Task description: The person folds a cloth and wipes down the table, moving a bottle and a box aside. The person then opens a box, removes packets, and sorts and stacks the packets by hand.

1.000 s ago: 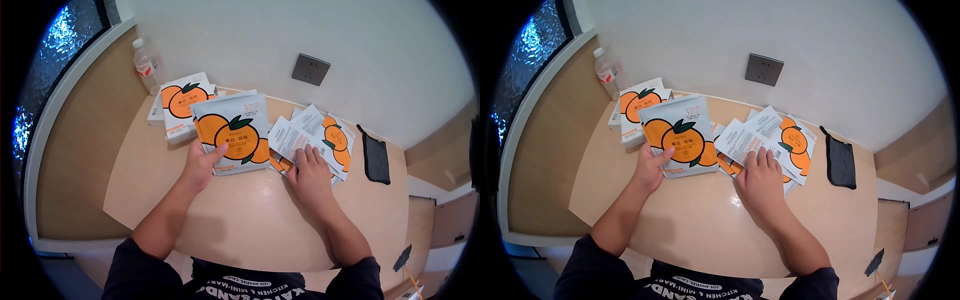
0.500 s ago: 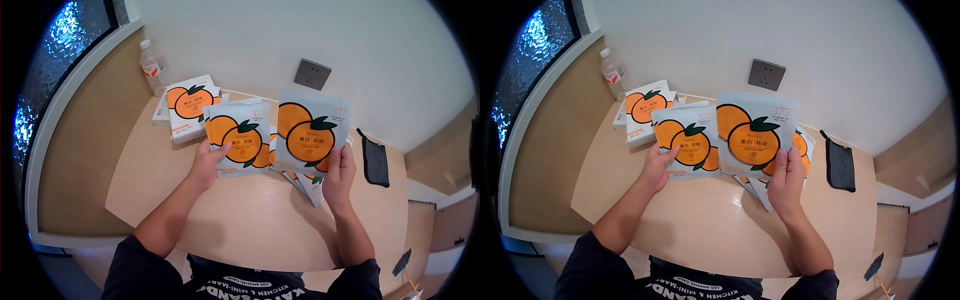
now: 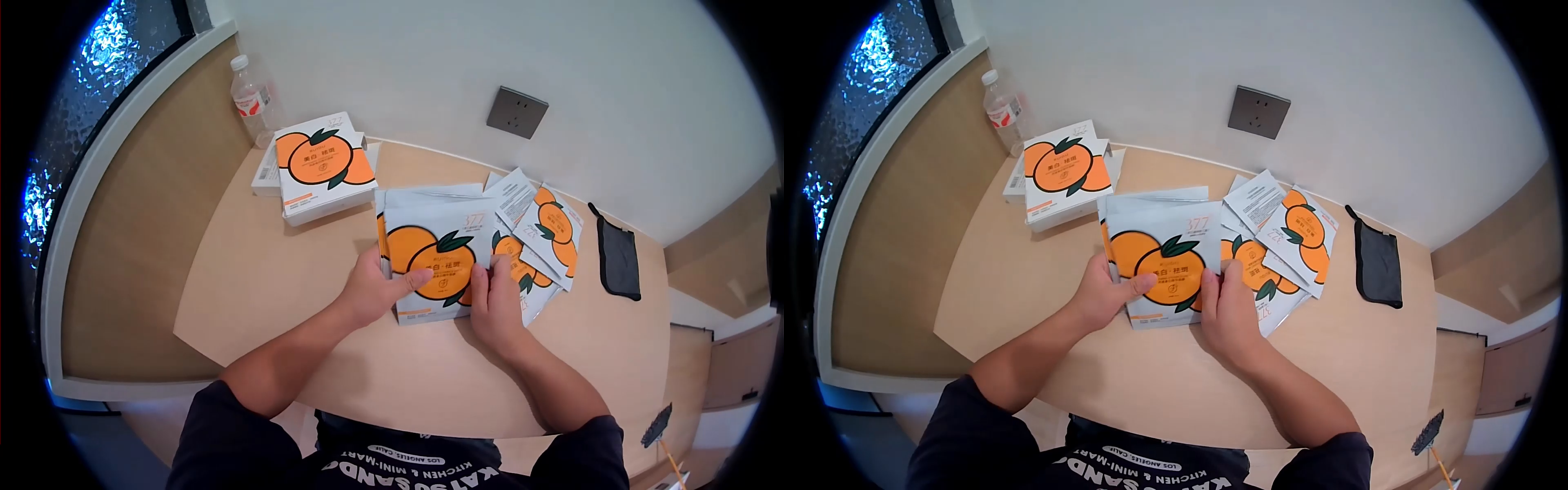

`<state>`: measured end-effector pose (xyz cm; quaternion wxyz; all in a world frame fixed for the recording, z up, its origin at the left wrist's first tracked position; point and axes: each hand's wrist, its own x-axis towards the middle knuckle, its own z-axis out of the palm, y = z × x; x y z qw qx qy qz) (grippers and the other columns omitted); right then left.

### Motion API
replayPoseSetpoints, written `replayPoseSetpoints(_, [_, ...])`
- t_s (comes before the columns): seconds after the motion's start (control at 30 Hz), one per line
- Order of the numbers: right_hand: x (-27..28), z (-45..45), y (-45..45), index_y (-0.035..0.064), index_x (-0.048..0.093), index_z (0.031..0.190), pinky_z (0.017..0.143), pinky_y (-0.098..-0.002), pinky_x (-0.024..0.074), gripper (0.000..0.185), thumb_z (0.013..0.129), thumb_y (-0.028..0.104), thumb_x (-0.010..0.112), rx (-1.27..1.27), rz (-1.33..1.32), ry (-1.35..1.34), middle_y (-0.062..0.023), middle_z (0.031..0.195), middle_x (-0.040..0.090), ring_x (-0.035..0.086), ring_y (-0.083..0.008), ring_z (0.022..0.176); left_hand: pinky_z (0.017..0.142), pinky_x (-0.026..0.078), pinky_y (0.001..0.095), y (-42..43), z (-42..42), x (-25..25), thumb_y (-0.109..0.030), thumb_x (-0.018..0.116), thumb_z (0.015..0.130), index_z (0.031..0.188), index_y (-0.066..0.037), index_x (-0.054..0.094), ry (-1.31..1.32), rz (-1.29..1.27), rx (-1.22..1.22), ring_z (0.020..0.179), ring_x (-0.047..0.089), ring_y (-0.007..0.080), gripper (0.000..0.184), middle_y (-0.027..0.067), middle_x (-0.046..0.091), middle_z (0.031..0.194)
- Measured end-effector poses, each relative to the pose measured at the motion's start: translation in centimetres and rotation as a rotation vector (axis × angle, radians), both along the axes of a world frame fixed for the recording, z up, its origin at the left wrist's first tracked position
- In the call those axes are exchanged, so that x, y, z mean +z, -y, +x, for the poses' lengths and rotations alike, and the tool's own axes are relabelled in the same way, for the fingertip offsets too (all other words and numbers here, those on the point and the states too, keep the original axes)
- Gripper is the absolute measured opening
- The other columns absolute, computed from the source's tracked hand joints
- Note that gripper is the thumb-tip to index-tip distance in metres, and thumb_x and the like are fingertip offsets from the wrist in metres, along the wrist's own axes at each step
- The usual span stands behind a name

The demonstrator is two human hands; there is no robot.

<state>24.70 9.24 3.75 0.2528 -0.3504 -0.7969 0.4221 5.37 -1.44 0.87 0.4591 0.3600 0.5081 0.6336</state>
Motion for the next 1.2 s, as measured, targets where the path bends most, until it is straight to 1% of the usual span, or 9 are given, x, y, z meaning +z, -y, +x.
replayPoseSetpoints(0.17, [-1.2, 0.0, 0.8, -0.0035, 0.039, 0.133, 0.076, -0.0355, 0.0547, 0.036, 0.106, 0.014, 0.057, 0.073, -0.010, -0.357, -0.0208, 0.118, 0.061, 0.067, -0.0257, 0.092, 0.095, 0.057, 0.0319, 0.7, 0.7, 1.1, -0.015, 0.073, 0.100, 0.129, 0.004, 0.061, -0.098, 0.069, 0.048, 0.109, 0.069, 0.0163, 0.037, 0.0120, 0.073, 0.121])
replayPoseSetpoints(0.27, [-0.3, 0.3, -0.4, -0.0036, 0.032, 0.142, 0.081, -0.0333, 0.0553, 0.051, 0.103, 0.012, 0.061, 0.177, 0.452, -0.255, -0.0205, 0.130, 0.053, 0.065, -0.0232, 0.102, 0.096, 0.057, 0.0321, 1.3, 1.2, 1.7, -0.014, 0.074, 0.099, 0.129, 0.003, 0.062, -0.108, 0.107, -0.001, 0.109, 0.069, 0.0164, 0.037, 0.0124, 0.074, 0.121])
replayPoseSetpoints(0.3, [-0.5, 0.6, -0.2, -0.0034, 0.034, 0.140, 0.084, -0.0326, 0.0556, 0.051, 0.102, 0.014, 0.063, 0.253, 0.113, -0.282, -0.0211, 0.125, 0.059, 0.067, -0.0229, 0.102, 0.096, 0.057, 0.0321, 1.4, 1.4, 1.5, -0.013, 0.075, 0.098, 0.129, 0.003, 0.062, -0.131, 0.125, -0.042, 0.110, 0.069, 0.0165, 0.037, 0.0124, 0.073, 0.121])
replayPoseSetpoints(0.4, [-2.9, 0.9, 0.0, -0.0043, 0.034, 0.139, 0.084, -0.0328, 0.0563, 0.052, 0.102, 0.015, 0.064, 0.260, -0.096, -0.270, -0.0216, 0.119, 0.064, 0.070, -0.0236, 0.099, 0.096, 0.058, 0.0316, 1.1, 1.8, 0.9, -0.011, 0.076, 0.097, 0.129, 0.001, 0.063, -0.148, 0.071, -0.130, 0.111, 0.068, 0.0171, 0.037, 0.0122, 0.072, 0.123])
replayPoseSetpoints(0.7, [-3.5, 1.4, -0.9, -0.0052, 0.034, 0.143, 0.090, -0.0412, 0.0545, 0.054, 0.103, 0.021, 0.059, 0.311, -0.054, -0.307, -0.0245, 0.120, 0.065, 0.069, -0.0335, 0.103, 0.094, 0.056, 0.0335, 1.4, 1.8, 1.7, -0.015, 0.075, 0.098, 0.131, 0.000, 0.062, -0.282, -0.079, -0.119, 0.109, 0.068, 0.0189, 0.039, 0.0107, 0.072, 0.122])
replayPoseSetpoints(0.8, [-0.7, 1.7, -2.5, -0.0040, 0.037, 0.145, 0.097, -0.0446, 0.0505, 0.056, 0.101, 0.022, 0.059, 0.147, 0.326, -0.283, -0.0257, 0.124, 0.061, 0.063, -0.0381, 0.112, 0.092, 0.056, 0.0346, 1.3, 2.3, 1.7, -0.019, 0.074, 0.099, 0.131, -0.001, 0.062, -0.273, -0.090, -0.059, 0.108, 0.067, 0.0184, 0.039, 0.0096, 0.072, 0.120])
replayPoseSetpoints(0.97, [2.5, 3.3, -9.9, -0.0020, 0.053, 0.136, 0.095, -0.0453, 0.0512, 0.048, 0.103, 0.031, 0.062, -0.356, 0.200, -0.026, -0.0245, 0.125, 0.062, 0.063, -0.0387, 0.113, 0.093, 0.057, 0.0348, 1.0, 1.6, 0.9, -0.027, 0.074, 0.100, 0.128, 0.000, 0.063, -0.156, -0.012, 0.009, 0.108, 0.067, 0.0173, 0.040, 0.0101, 0.072, 0.119])
replayPoseSetpoints(1.03, [1.7, 5.9, -13.2, -0.0023, 0.054, 0.136, 0.093, -0.0459, 0.0541, 0.048, 0.103, 0.031, 0.062, -0.409, 0.614, 0.252, -0.0246, 0.129, 0.062, 0.064, -0.0400, 0.114, 0.093, 0.056, 0.0345, 0.8, 1.3, 0.8, -0.028, 0.074, 0.100, 0.128, 0.001, 0.063, -0.141, 0.011, 0.027, 0.108, 0.067, 0.0175, 0.041, 0.0108, 0.072, 0.119])
replayPoseSetpoints(1.2, [2.9, 11.0, -16.5, 0.0003, 0.051, 0.143, 0.101, -0.0446, 0.0540, 0.048, 0.100, 0.019, 0.062, -0.298, 0.374, 0.742, -0.0213, 0.149, 0.053, 0.056, -0.0381, 0.131, 0.094, 0.055, 0.0343, 0.7, 1.3, 1.1, -0.028, 0.073, 0.101, 0.126, 0.002, 0.063, -0.150, 0.017, 0.034, 0.107, 0.067, 0.0181, 0.041, 0.0122, 0.072, 0.118])
